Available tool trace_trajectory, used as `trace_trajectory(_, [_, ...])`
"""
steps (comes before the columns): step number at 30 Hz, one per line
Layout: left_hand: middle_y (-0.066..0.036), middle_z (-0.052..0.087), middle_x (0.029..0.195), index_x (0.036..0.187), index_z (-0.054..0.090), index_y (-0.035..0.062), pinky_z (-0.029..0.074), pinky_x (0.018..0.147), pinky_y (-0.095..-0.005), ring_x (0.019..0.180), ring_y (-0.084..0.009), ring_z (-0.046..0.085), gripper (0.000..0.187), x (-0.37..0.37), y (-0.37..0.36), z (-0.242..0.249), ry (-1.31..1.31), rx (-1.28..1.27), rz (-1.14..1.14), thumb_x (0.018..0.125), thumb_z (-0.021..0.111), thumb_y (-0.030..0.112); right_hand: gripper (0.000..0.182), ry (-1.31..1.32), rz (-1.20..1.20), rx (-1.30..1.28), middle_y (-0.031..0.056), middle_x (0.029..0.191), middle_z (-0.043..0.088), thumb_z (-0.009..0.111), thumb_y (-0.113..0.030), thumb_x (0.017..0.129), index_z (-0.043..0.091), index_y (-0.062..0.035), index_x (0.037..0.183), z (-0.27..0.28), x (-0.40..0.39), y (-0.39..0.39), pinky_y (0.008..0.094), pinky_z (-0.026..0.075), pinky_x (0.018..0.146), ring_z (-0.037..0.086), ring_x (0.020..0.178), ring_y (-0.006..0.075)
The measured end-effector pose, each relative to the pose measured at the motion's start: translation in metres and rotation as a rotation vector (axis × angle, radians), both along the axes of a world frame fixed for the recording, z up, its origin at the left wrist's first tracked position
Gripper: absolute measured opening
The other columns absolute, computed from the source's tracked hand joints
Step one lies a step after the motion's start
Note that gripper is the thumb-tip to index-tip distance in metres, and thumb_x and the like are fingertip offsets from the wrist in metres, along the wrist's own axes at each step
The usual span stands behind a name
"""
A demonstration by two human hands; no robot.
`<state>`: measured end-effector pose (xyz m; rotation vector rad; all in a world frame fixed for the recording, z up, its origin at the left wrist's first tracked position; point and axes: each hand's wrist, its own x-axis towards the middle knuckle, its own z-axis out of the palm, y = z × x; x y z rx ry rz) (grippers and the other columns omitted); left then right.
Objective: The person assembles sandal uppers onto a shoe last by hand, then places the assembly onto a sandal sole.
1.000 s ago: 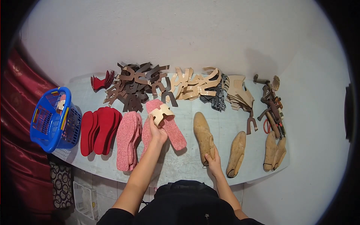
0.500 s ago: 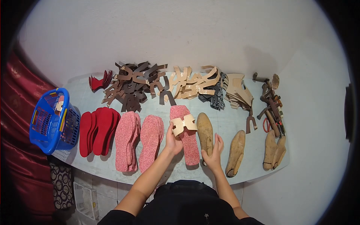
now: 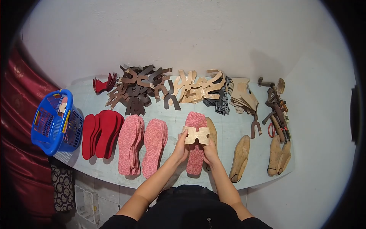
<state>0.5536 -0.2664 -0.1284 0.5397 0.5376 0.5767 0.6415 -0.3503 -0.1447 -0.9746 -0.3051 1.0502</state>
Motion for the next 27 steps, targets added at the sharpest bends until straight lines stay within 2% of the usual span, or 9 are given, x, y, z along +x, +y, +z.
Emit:
trace_trajectory(1, [-0.004,0.054,0.098,0.106,0.047,0.0079,0.038,0.084,-0.0297,0.092,-0.0144,0.050,0.035,0.003,-0.001,-0.005,-0.001,0.001,-0.004,0.088,0.040,0.036,0.019,-0.014,-0.017,0.031,0.0070,0.094,0.058,0.050,-0.008,0.083,0.052,-0.0013,0.101,0.002,0.000,0.000,0.0281,0.048,0.070,0.057,0.082,0.0156])
trace_trajectory(3, [-0.004,0.052,0.097,0.109,0.044,0.0042,0.038,0.082,-0.0284,0.089,-0.0136,0.049,0.035,0.008,-0.004,-0.009,0.278,0.203,0.347,0.088,0.042,0.032,0.020,0.000,0.004,0.034,0.0049,0.095,0.057,0.051,-0.007,0.083,0.052,-0.0019,0.102,0.002,0.003,-0.005,0.0265,0.046,0.072,0.055,0.084,0.0133])
trace_trajectory(7, [-0.007,0.051,0.097,0.114,0.040,0.0009,0.037,0.083,-0.0258,0.093,-0.0146,0.048,0.035,-0.010,0.009,-0.008,0.323,0.446,0.294,0.087,0.047,0.021,0.021,0.076,0.007,0.063,0.0036,0.095,0.057,0.051,-0.006,0.082,0.052,-0.0025,0.103,0.014,0.002,-0.011,0.0262,0.045,0.073,0.055,0.084,0.0117])
trace_trajectory(9, [-0.007,0.049,0.106,0.113,0.046,-0.0007,0.039,0.083,-0.0279,0.094,-0.0154,0.050,0.033,-0.018,0.021,-0.018,0.261,0.725,0.034,0.085,0.050,0.016,0.021,0.072,0.012,0.052,0.0041,0.095,0.057,0.051,-0.006,0.082,0.052,-0.0024,0.103,0.017,0.001,-0.013,0.0268,0.046,0.073,0.056,0.084,0.0123])
trace_trajectory(12, [-0.008,0.052,0.104,0.111,0.049,-0.0019,0.040,0.082,-0.0270,0.094,-0.0151,0.052,0.030,-0.025,0.023,-0.011,0.237,0.779,-0.016,0.082,0.052,0.007,0.021,0.067,0.023,0.050,0.0047,0.095,0.057,0.051,-0.007,0.082,0.052,-0.0021,0.103,0.021,0.001,-0.013,0.0273,0.047,0.072,0.056,0.083,0.0130])
trace_trajectory(19, [-0.008,0.058,0.089,0.092,0.059,-0.0007,0.042,0.077,-0.0269,0.087,-0.0168,0.054,0.019,-0.034,0.036,0.007,0.444,1.212,0.051,0.074,0.057,0.002,0.020,0.096,0.058,0.061,0.0045,0.093,0.057,0.051,-0.007,0.082,0.052,-0.0020,0.102,0.022,-0.003,-0.012,0.0264,0.046,0.071,0.056,0.082,0.0123])
trace_trajectory(21, [-0.009,0.059,0.089,0.089,0.061,0.0012,0.043,0.075,-0.0276,0.087,-0.0199,0.055,0.018,-0.034,0.034,0.014,0.581,1.452,0.196,0.072,0.058,0.001,0.020,0.098,0.054,0.064,0.0040,0.093,0.057,0.052,-0.007,0.082,0.052,-0.0023,0.102,0.020,-0.004,-0.012,0.0261,0.046,0.071,0.055,0.082,0.0116])
trace_trajectory(25, [-0.008,0.058,0.088,0.090,0.062,0.0018,0.042,0.074,-0.0266,0.085,-0.0201,0.055,0.019,-0.031,0.028,0.013,0.622,1.483,0.294,0.072,0.057,0.001,0.020,0.085,0.069,0.056,0.0026,0.092,0.057,0.052,-0.007,0.082,0.052,-0.0032,0.102,0.011,-0.003,-0.012,0.0253,0.045,0.072,0.055,0.082,0.0099])
trace_trajectory(27, [-0.007,0.059,0.089,0.094,0.061,0.0005,0.042,0.074,-0.0250,0.084,-0.0171,0.055,0.020,-0.030,0.027,0.013,0.496,1.183,0.107,0.075,0.055,0.001,0.020,0.101,0.062,0.056,0.0024,0.092,0.057,0.052,-0.007,0.082,0.052,-0.0033,0.101,0.013,-0.004,-0.011,0.0248,0.044,0.072,0.054,0.082,0.0095])
